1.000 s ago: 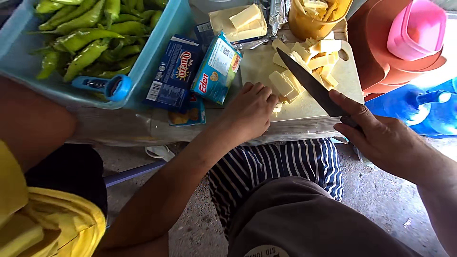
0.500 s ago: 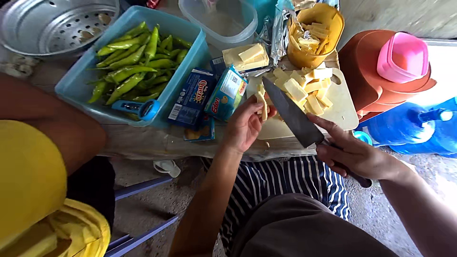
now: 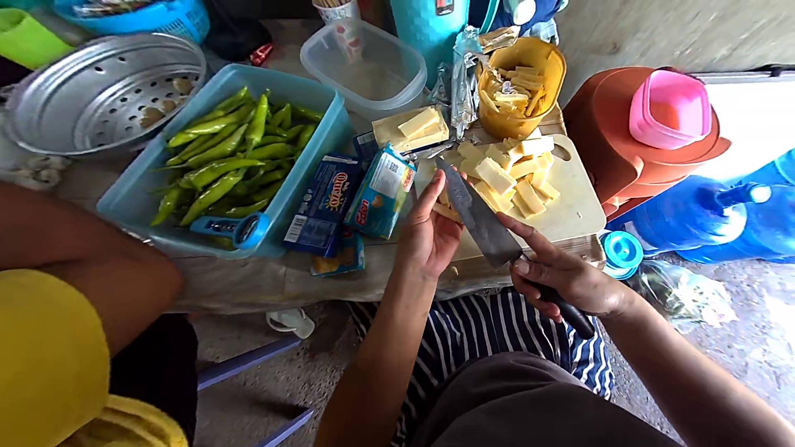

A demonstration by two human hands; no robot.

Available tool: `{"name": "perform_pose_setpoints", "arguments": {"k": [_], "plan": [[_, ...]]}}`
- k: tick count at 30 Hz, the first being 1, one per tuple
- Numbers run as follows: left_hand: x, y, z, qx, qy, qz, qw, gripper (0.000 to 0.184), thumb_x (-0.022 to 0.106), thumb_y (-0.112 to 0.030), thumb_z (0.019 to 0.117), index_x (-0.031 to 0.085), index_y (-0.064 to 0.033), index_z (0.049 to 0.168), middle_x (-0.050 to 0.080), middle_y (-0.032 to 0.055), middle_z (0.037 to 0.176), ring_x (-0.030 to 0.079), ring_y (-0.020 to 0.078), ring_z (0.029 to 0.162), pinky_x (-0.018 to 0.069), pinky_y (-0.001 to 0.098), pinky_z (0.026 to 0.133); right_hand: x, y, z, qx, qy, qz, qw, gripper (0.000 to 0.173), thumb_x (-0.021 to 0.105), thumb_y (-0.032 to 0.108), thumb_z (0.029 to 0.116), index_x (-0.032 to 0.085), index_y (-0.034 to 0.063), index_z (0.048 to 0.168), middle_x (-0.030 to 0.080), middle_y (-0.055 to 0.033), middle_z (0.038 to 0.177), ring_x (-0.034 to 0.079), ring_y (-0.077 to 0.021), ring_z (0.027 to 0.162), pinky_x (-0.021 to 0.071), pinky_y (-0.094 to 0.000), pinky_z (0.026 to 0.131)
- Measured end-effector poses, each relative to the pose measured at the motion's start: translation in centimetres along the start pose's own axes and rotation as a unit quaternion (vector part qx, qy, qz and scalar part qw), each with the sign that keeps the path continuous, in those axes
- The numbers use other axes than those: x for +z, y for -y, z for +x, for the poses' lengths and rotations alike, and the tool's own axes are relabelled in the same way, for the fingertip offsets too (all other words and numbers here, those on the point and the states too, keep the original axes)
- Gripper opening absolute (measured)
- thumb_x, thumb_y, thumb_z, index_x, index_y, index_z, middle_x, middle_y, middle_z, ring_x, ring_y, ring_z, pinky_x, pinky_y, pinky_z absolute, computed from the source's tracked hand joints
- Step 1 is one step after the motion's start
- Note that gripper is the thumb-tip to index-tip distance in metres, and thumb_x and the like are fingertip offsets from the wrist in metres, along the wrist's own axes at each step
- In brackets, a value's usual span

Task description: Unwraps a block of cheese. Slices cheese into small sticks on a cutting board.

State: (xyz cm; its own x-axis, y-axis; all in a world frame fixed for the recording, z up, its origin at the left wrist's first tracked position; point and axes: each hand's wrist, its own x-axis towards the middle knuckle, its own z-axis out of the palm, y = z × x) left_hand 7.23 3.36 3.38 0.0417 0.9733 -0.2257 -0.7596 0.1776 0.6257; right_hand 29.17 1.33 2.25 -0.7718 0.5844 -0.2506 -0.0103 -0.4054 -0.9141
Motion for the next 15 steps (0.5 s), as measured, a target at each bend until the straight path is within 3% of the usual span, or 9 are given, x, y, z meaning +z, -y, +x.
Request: {"name": "perform_pose_setpoints", "arguments": {"k": [2, 7, 11, 15], "plan": [[0.5, -0.1, 0.1, -0.002, -0.008, 0.012, 1.0, 0.022, 0.048, -0.03, 0.109, 0.063, -0.0172, 0.12, 0.072, -0.0008, 0.109, 0.072, 0.0055, 0.095, 0.0605, 0.0211, 0.08, -0.1, 0.0, -0.1, -0.011, -0.004, -0.003, 1.0, 0.06, 0.043, 0.026, 0.1091, 0.013, 0.039, 0.16, 0.053, 0.0066, 0.074, 0.051, -0.0001, 0.049, 0.0453, -0.0135, 0.043], [1.2, -0.4, 0.6, 0.001, 0.057, 0.038, 0.998, 0.025, 0.049, -0.026, 0.1087, 0.065, -0.0188, 0.126, 0.07, -0.0042, 0.121, 0.069, 0.0039, 0.108, 0.0585, 0.0214, 0.088, -0.6, -0.2, -0.8, -0.047, -0.01, -0.009, 0.999, 0.059, 0.044, 0.026, 0.1095, 0.016, 0.039, 0.16, 0.054, 0.0066, 0.075, 0.052, 0.0002, 0.05, 0.0456, -0.013, 0.044], [2.6, -0.6, 1.4, -0.027, 0.049, 0.041, 0.998, 0.025, 0.037, -0.022, 0.1111, 0.062, -0.0178, 0.113, 0.072, -0.003, 0.1, 0.072, 0.0062, 0.094, 0.0603, 0.0243, 0.084, -1.1, -0.3, -1.6, -0.077, -0.011, -0.009, 0.997, 0.059, 0.044, 0.025, 0.1095, 0.017, 0.0383, 0.16, 0.055, 0.0076, 0.075, 0.053, 0.0012, 0.052, 0.0459, -0.0122, 0.045], [3.7, -0.5, 1.8, -0.036, 0.059, 0.064, 0.996, 0.026, 0.037, -0.019, 0.1104, 0.062, -0.016, 0.108, 0.073, -0.0003, 0.094, 0.072, 0.0076, 0.09, 0.0602, 0.0256, 0.083, -1.3, -0.5, -2.2, -0.096, -0.022, -0.006, 0.995, 0.058, 0.044, 0.024, 0.1095, 0.018, 0.0384, 0.16, 0.056, 0.0076, 0.076, 0.053, 0.0014, 0.053, 0.0461, -0.0119, 0.046]]}}
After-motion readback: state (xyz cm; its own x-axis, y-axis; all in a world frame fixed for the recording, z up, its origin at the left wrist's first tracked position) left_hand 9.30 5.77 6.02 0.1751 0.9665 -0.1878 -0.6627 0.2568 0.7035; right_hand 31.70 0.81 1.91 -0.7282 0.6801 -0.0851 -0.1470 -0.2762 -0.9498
